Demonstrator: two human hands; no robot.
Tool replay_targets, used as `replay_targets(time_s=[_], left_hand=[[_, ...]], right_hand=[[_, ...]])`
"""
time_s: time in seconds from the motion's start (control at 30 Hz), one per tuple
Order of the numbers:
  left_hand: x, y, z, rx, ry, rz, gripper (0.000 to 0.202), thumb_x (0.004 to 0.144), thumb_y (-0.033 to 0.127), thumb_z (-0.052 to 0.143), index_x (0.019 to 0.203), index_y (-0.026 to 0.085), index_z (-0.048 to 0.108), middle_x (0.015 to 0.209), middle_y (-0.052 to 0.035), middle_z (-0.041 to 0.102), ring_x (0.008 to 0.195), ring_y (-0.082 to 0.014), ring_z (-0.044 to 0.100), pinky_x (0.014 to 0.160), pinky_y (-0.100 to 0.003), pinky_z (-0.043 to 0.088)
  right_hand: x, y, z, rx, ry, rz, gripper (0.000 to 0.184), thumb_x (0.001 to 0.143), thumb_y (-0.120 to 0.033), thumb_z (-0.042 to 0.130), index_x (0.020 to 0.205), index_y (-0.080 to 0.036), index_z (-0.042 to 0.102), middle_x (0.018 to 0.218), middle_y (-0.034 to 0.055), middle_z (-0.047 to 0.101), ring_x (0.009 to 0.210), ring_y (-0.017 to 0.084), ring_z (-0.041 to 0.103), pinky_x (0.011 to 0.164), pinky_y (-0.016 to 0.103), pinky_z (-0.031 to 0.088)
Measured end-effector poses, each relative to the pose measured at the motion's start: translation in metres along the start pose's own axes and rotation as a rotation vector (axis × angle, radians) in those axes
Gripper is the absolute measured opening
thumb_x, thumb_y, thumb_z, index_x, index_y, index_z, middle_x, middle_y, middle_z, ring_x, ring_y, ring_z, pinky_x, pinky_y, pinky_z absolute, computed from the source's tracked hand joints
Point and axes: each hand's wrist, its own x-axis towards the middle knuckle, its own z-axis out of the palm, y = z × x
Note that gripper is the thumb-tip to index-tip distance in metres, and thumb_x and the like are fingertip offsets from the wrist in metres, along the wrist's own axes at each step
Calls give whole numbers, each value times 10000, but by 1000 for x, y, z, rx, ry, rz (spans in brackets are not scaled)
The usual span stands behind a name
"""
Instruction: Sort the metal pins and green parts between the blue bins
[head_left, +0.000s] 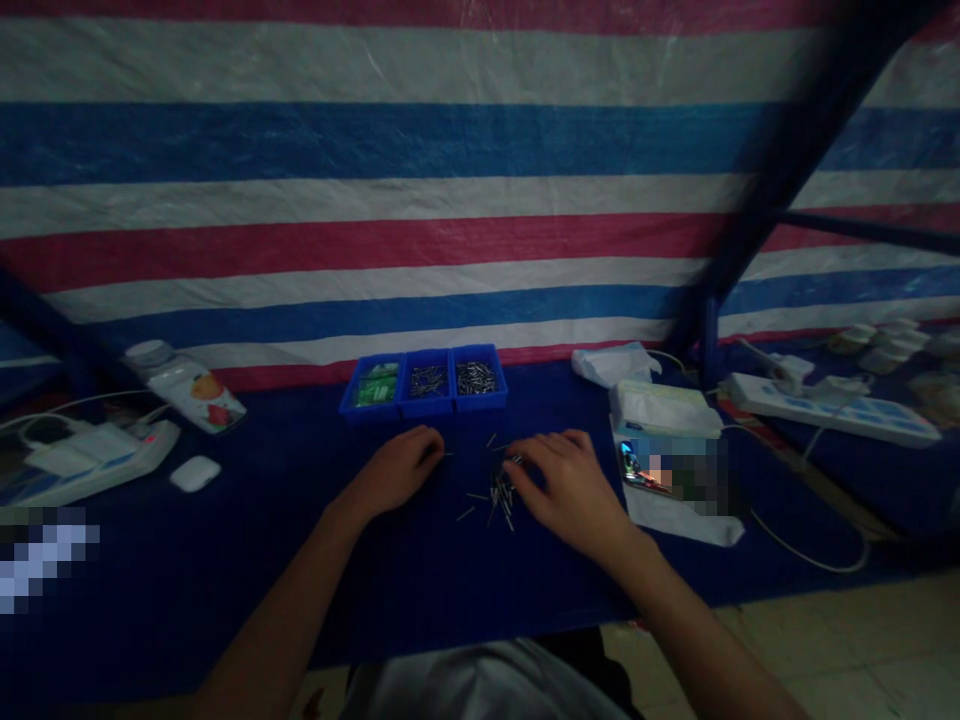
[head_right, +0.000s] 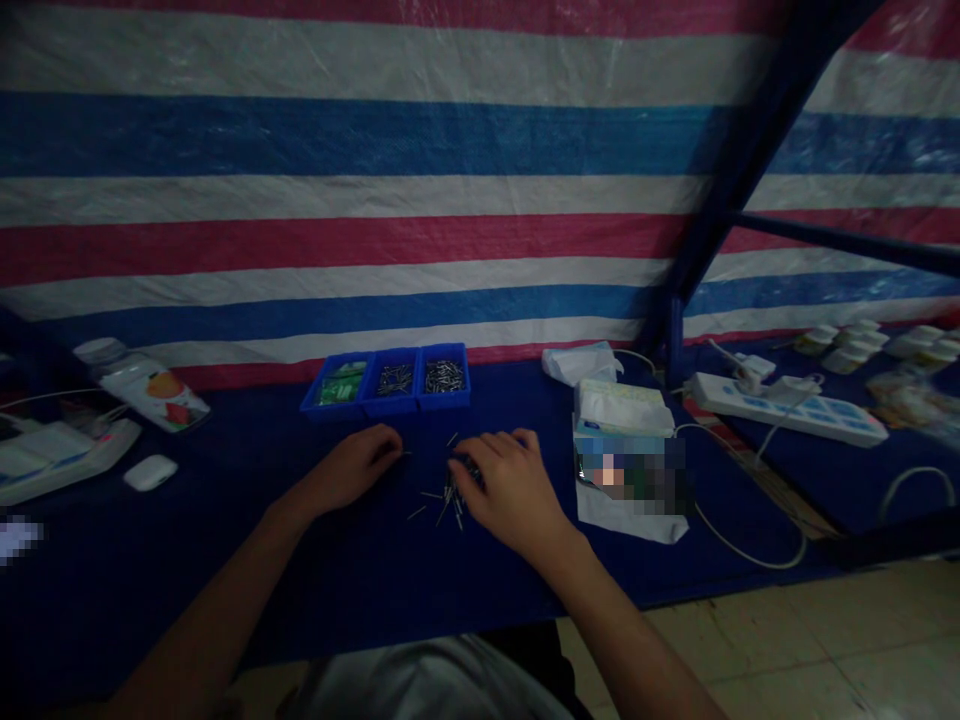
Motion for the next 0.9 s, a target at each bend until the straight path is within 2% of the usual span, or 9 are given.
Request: replay_targets(time_s=[0.1,0.17,0.23,0.33,0.43,0.57,0.77,0.9], left_hand=[[1,-2,2,-4,0,1,121,902,230,487,849,208,593,898,-27,619,781,-190,584,712,-317,436],[1,-4,3,0,3,12,126,901,235,480,851,214,594,899,-27,618,780,-191,583,712,-319,439],[1,-4,4,6,9,17,130,900,241,473,852,219,592,901,-28,618,781,-192,584,710,-318,442],[2,-4,4,14,12,15,137,902,245,465,849,220,588,902,-29,620,793,-195,589,723,-321,445],[2,-3,3,18,4,1,141,908,245,462,851,214,587,906,-32,621,807,-197,592,748,-331,445],[2,-2,4,4,22,5,142,916,248,462,882,217,596,917,-42,644,831,-205,602,764,-338,448],[4,-1,6,-57,58,1,150,914,242,478,988,230,609,955,-43,679,850,-212,628,775,-354,469],[5,1,6,-105,125,17,178,884,217,527,1029,231,629,948,-45,678,827,-200,626,770,-358,481]], right_hand=[[-51,26,-12,-153,211,121,182,929,-304,499,892,-221,656,821,27,719,791,195,654,956,441,302],[-82,49,-22,-255,347,180,185,896,-341,529,818,-224,651,738,34,697,756,212,644,899,423,355],[-107,71,-34,-377,495,269,190,863,-368,538,810,-223,649,739,60,687,773,251,631,811,412,390],[-131,96,-48,-450,590,370,185,825,-362,515,832,-221,634,788,92,678,840,307,614,782,439,404],[-141,107,-51,-391,628,475,156,778,-333,517,849,-230,610,810,104,660,866,327,594,739,438,421],[-141,106,-46,-369,670,589,179,757,-320,515,866,-221,616,838,127,636,897,352,558,730,460,419],[-140,111,-43,-394,708,621,248,756,-328,507,927,-202,636,833,136,625,909,374,535,731,484,416],[-135,98,-44,-440,729,531,245,779,-303,521,954,-181,641,814,136,637,912,366,549,784,507,423]])
